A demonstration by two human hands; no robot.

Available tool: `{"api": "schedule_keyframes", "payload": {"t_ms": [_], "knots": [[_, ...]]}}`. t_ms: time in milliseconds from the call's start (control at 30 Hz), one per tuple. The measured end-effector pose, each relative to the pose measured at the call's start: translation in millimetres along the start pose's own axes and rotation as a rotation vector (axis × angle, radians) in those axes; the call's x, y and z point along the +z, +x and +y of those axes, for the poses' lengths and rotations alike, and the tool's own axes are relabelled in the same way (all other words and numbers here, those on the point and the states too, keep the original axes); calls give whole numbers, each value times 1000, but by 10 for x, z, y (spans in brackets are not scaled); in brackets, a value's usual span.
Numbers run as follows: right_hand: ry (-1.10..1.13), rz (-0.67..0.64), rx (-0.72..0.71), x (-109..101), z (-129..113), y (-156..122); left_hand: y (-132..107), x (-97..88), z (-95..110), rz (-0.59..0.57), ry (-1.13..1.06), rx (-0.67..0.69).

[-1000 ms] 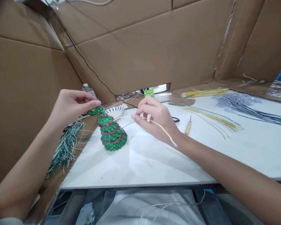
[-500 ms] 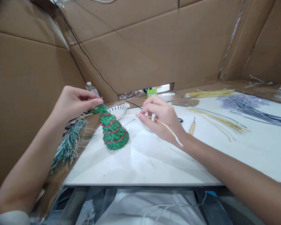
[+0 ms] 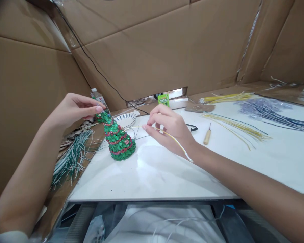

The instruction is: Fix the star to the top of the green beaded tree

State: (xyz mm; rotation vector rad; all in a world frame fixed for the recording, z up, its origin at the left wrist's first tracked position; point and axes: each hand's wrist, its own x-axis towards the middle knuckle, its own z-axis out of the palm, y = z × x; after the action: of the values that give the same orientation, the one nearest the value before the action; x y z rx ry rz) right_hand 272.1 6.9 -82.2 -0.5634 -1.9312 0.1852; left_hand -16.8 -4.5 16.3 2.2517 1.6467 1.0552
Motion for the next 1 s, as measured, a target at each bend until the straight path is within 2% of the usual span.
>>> {"api": "schedule_keyframes", "payload": {"t_ms": [167, 267, 567, 800, 1000], "knots": [[-1, -6, -53, 105, 3, -60, -63, 95, 122, 149, 205, 45], [-27, 10, -96, 178, -2, -100, -73, 126, 147, 184, 251, 64], [-65, 12, -87, 296, 27, -144, -72, 118, 139, 182, 240, 58], [-63, 56, -117, 317, 59, -139, -87, 97, 172, 137, 241, 20], [-92, 20, -160, 326, 72, -154, -100, 68, 215, 103, 254, 6]]}}
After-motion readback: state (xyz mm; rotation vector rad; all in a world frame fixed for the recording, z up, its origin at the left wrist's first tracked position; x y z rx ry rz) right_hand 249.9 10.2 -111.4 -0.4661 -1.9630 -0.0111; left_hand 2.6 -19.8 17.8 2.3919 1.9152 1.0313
